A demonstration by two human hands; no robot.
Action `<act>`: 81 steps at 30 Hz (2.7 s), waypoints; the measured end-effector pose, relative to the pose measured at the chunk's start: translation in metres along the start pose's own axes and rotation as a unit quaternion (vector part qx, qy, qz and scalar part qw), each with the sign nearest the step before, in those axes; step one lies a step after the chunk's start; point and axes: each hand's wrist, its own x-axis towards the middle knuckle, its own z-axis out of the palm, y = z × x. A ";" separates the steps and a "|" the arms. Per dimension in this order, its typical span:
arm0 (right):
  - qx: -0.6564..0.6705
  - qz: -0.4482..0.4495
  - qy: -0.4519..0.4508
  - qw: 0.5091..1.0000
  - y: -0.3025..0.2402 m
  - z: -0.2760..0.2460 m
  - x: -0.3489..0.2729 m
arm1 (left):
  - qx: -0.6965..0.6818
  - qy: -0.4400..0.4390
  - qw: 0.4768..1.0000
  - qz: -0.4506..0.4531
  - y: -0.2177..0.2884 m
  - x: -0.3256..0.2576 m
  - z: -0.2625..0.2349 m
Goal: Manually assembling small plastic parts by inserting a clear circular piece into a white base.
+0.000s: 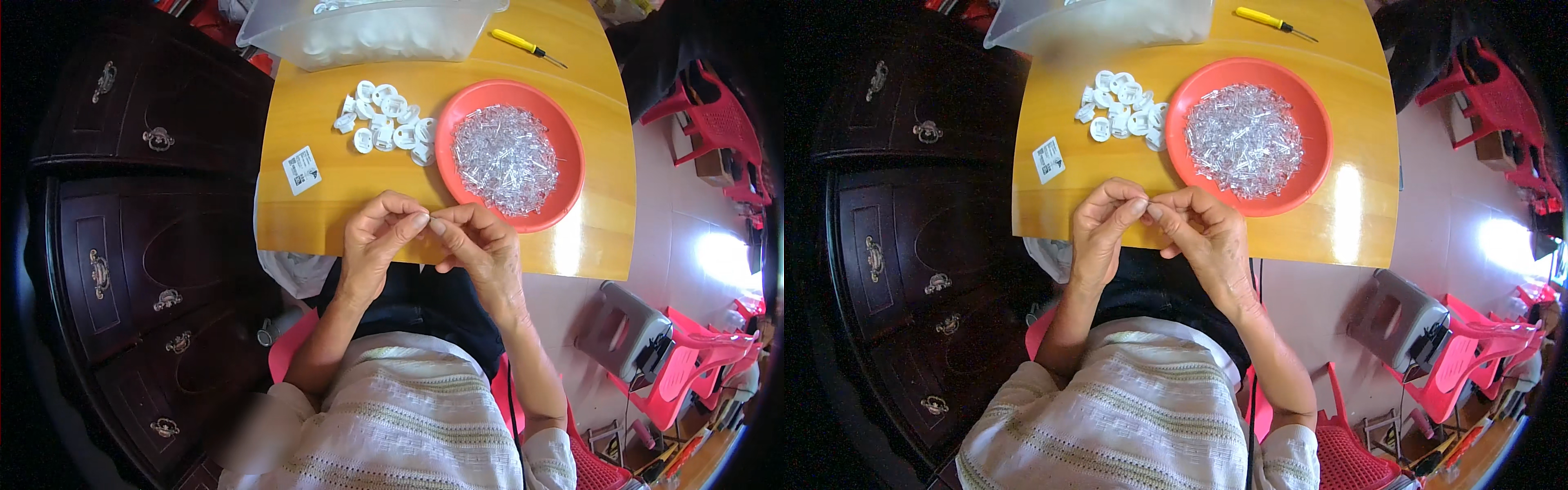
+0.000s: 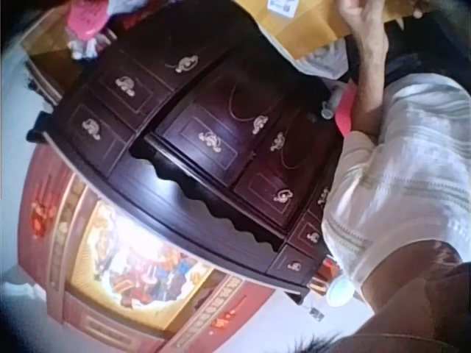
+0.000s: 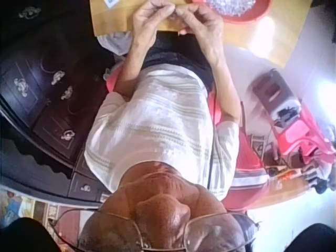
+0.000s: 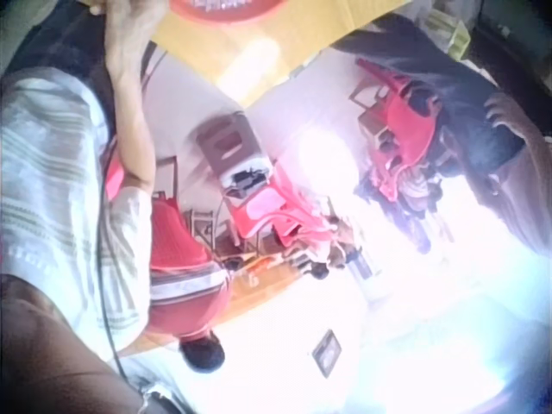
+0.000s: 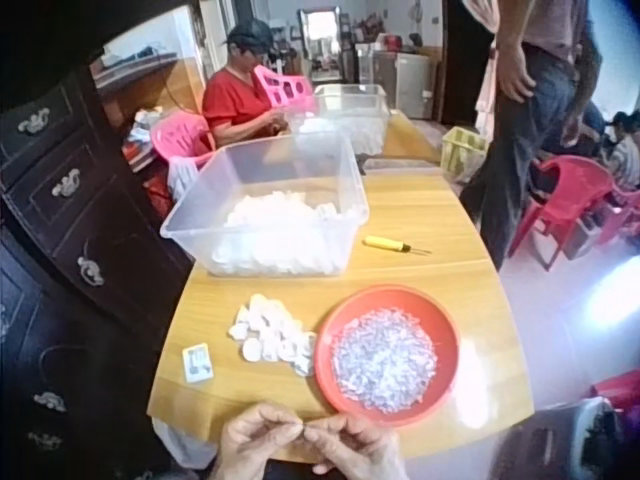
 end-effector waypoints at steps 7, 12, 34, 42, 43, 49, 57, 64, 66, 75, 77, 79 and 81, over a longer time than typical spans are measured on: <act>0.021 -0.019 0.033 0.999 0.000 0.002 0.002 | 0.005 0.006 1.000 -0.010 0.000 0.006 0.003; 0.030 -0.041 0.049 0.997 -0.003 -0.001 0.005 | 0.035 -0.017 0.999 -0.013 0.008 0.016 0.004; 0.076 -0.081 0.060 0.992 0.008 -0.031 -0.019 | 0.566 0.086 0.805 0.155 0.031 0.067 -0.035; 0.033 -0.072 0.087 0.993 0.006 -0.033 -0.022 | 0.351 0.061 0.923 0.143 0.003 0.042 -0.041; 0.034 -0.069 0.089 0.993 0.009 -0.033 -0.025 | 0.251 0.061 0.962 0.086 0.005 0.034 -0.034; 0.019 -0.057 0.073 0.996 0.007 -0.019 -0.030 | -0.113 -0.031 0.993 -0.031 0.002 -0.002 -0.020; -0.003 -0.147 0.074 0.986 0.013 -0.013 -0.033 | -0.177 -0.117 0.974 -0.085 -0.020 -0.008 -0.010; 0.016 -0.126 0.059 0.990 0.005 -0.014 -0.035 | -0.170 -0.126 0.975 -0.071 -0.021 -0.004 -0.005; 0.025 -0.106 0.056 0.992 0.006 -0.014 -0.034 | -0.135 -0.112 0.983 -0.054 -0.018 -0.006 -0.003; 0.094 -0.095 0.070 0.989 0.018 -0.011 -0.032 | -0.120 -0.062 0.990 -0.023 -0.016 -0.011 0.002; 0.115 -0.088 0.043 0.989 0.020 -0.008 -0.032 | -0.138 -0.063 0.988 -0.017 -0.018 -0.011 0.001; 0.126 -0.084 0.044 0.987 0.018 -0.007 -0.033 | -0.118 -0.064 0.991 0.008 -0.020 -0.011 0.000; 0.138 -0.080 0.044 0.986 0.017 -0.006 -0.033 | -0.116 -0.061 0.991 0.007 -0.020 -0.010 0.001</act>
